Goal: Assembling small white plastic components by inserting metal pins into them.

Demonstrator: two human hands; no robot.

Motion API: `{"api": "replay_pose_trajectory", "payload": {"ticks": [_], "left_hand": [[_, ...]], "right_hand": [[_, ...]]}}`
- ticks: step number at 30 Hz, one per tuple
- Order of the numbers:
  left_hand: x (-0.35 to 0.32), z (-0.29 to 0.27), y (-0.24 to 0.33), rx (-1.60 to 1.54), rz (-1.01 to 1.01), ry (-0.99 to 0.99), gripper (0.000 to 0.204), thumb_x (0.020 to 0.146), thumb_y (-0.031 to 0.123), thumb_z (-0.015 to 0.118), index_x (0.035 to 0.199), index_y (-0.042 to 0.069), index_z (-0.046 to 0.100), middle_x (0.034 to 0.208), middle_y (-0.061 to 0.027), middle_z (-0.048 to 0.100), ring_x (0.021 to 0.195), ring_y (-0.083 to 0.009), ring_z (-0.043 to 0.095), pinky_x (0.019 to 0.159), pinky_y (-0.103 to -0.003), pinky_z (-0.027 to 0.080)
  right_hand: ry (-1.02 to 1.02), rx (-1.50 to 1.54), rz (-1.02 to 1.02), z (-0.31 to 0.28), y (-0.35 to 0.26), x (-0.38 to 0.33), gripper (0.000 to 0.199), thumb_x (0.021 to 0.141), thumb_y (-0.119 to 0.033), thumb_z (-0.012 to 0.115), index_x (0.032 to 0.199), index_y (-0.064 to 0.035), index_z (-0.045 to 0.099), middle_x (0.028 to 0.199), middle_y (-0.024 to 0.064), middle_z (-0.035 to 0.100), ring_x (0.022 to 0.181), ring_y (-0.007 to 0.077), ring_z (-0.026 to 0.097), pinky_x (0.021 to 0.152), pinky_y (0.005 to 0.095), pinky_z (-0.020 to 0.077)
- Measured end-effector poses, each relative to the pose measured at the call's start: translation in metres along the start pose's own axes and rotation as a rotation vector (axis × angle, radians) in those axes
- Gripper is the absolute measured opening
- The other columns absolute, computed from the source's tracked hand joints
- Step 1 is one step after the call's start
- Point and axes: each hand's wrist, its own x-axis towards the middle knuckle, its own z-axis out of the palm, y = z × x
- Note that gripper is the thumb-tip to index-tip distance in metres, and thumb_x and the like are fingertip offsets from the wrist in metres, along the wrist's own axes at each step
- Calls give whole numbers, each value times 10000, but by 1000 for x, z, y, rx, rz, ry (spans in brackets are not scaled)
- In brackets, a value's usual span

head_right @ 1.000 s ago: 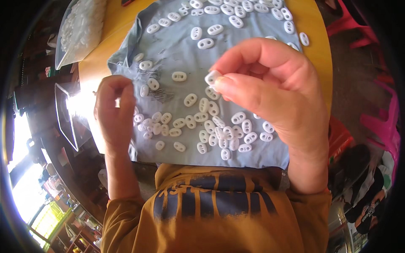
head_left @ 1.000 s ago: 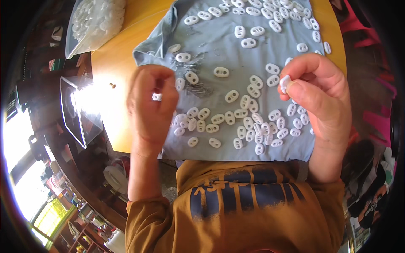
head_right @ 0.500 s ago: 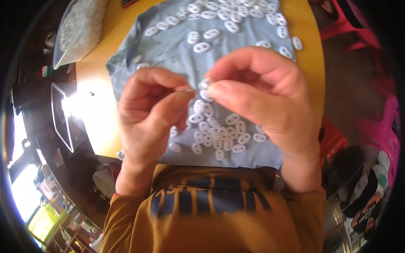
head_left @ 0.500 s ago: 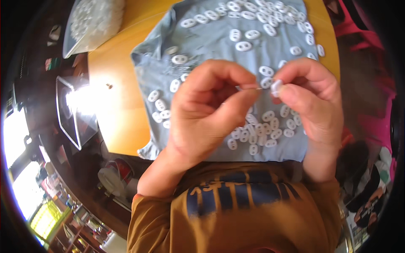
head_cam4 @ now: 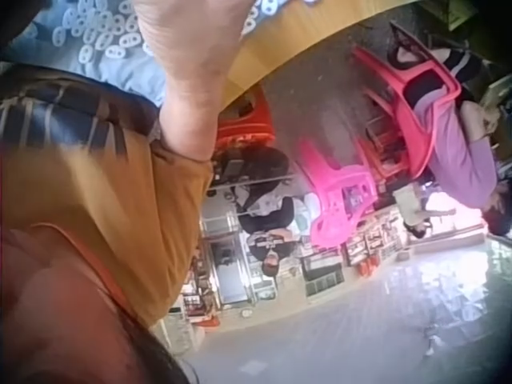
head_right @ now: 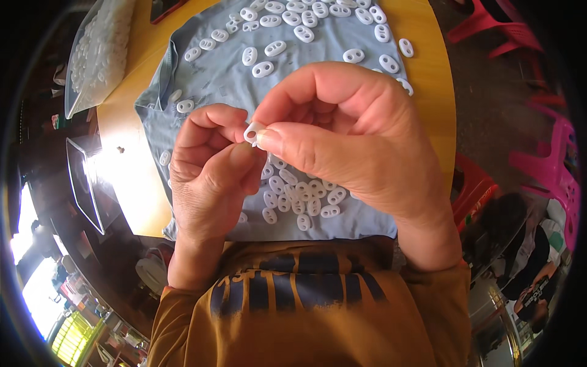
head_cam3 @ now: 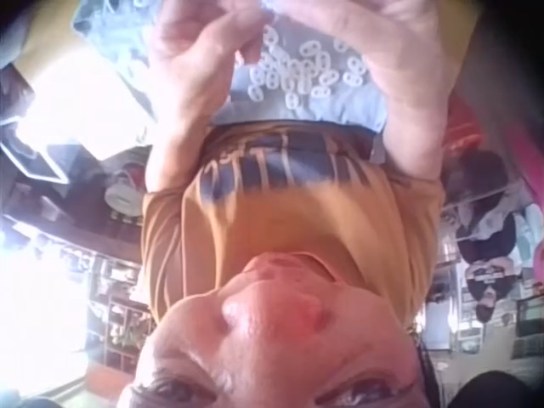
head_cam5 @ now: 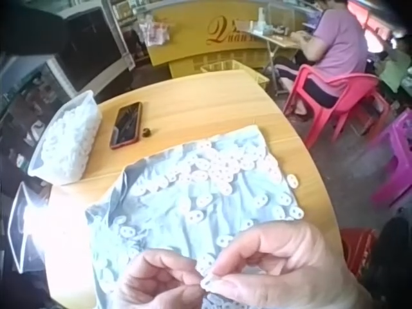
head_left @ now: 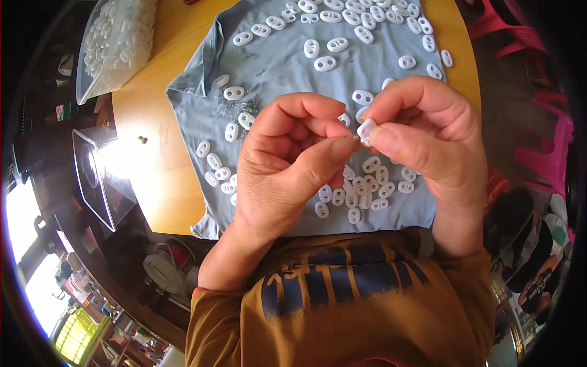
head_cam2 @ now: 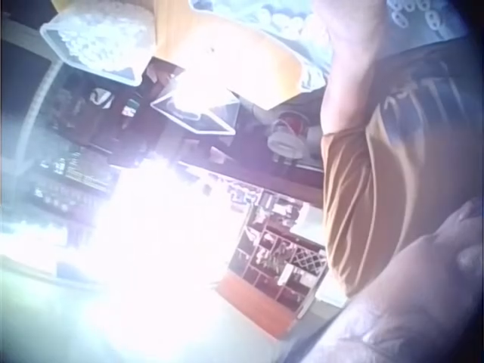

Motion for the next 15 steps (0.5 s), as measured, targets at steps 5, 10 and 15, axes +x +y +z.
{"api": "replay_pose_trajectory", "payload": {"ticks": [5,10,15], "left_hand": [[0,0,0,52,14,-2,306,783,-37,626,1065,14,518,829,-42,601,624,-55,539,552,-181,469],[1,0,2,81,-6,16,311,781,-35,630,1067,17,518,828,-40,603,628,-52,541,558,-175,466],[1,-1,1,82,18,15,313,779,-27,635,1066,19,519,822,-40,604,636,-54,550,562,-175,470]], "right_hand": [[-4,-23,1,0,0,0,127,774,2,613,900,4,594,822,28,601,748,51,541,680,178,426],[15,-140,-79,2,3,0,130,782,29,598,911,12,592,830,20,590,734,34,518,648,161,404],[8,-212,-154,2,5,0,132,791,48,585,920,19,589,828,14,571,702,19,482,604,149,371]]}}
